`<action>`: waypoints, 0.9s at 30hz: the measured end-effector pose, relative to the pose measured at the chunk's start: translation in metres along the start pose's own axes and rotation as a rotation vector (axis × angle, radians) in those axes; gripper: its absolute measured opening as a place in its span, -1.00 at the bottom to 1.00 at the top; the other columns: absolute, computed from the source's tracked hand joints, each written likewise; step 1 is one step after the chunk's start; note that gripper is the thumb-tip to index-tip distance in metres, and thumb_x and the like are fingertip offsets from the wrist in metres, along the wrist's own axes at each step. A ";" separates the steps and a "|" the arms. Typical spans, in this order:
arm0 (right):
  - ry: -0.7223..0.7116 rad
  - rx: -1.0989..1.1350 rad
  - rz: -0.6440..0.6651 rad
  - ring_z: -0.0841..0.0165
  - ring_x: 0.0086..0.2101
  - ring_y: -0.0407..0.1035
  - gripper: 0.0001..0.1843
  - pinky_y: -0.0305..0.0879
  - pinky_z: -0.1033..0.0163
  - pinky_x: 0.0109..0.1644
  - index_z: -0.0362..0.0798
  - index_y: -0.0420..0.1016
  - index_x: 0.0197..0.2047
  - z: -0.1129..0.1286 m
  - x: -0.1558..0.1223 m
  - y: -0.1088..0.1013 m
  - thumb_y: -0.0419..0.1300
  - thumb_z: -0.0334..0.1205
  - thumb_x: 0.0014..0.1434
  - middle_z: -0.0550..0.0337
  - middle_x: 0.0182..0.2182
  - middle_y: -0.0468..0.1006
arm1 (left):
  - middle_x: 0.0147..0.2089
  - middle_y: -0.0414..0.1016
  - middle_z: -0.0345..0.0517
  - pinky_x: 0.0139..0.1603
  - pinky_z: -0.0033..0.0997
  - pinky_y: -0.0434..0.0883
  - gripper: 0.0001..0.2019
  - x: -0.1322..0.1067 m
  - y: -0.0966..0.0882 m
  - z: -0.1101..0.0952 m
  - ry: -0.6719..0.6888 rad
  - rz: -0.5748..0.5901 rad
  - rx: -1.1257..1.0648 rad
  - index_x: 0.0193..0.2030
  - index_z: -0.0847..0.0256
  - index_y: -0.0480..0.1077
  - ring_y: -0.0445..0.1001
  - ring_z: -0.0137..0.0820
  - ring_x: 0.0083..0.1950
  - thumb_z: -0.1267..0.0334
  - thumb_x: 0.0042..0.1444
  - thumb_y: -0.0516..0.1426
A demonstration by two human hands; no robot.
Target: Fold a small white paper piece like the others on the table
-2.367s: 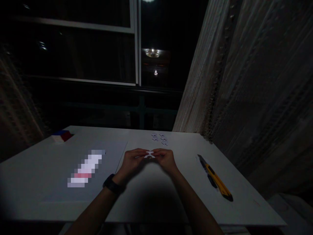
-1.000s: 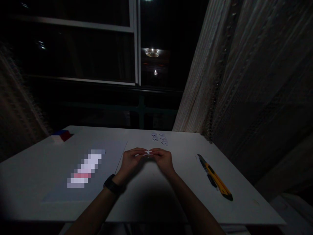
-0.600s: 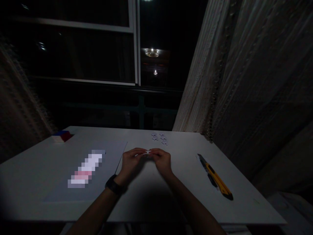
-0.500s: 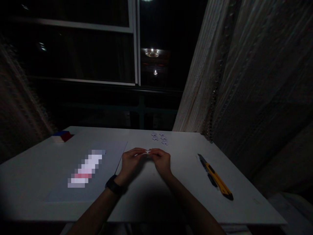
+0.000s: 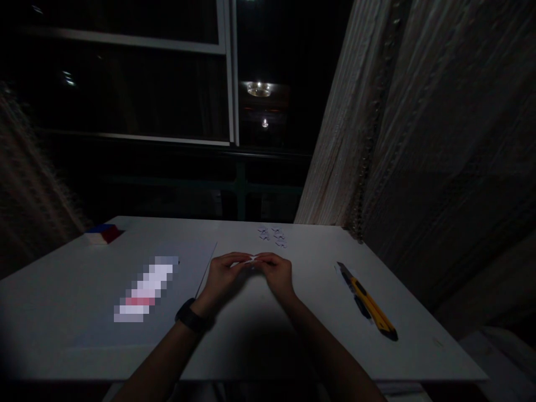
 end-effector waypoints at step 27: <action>0.012 0.059 -0.005 0.34 -0.44 0.41 -0.62 0.32 0.25 -0.30 -0.02 0.41 -0.30 0.005 -0.002 0.001 0.35 -0.29 -0.27 0.31 -0.56 0.48 | -0.36 0.55 -0.13 -0.22 -0.42 0.42 -0.86 -0.001 -0.003 -0.014 -0.087 -0.110 0.049 -0.35 0.20 0.51 0.50 -0.38 -0.33 0.36 -0.11 0.16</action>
Point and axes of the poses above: each hand's wrist, its own x-axis towards the middle knuckle, its own y-axis out of the palm, z = x × y, the point moved 4 cm from there along x, towards the middle knuckle
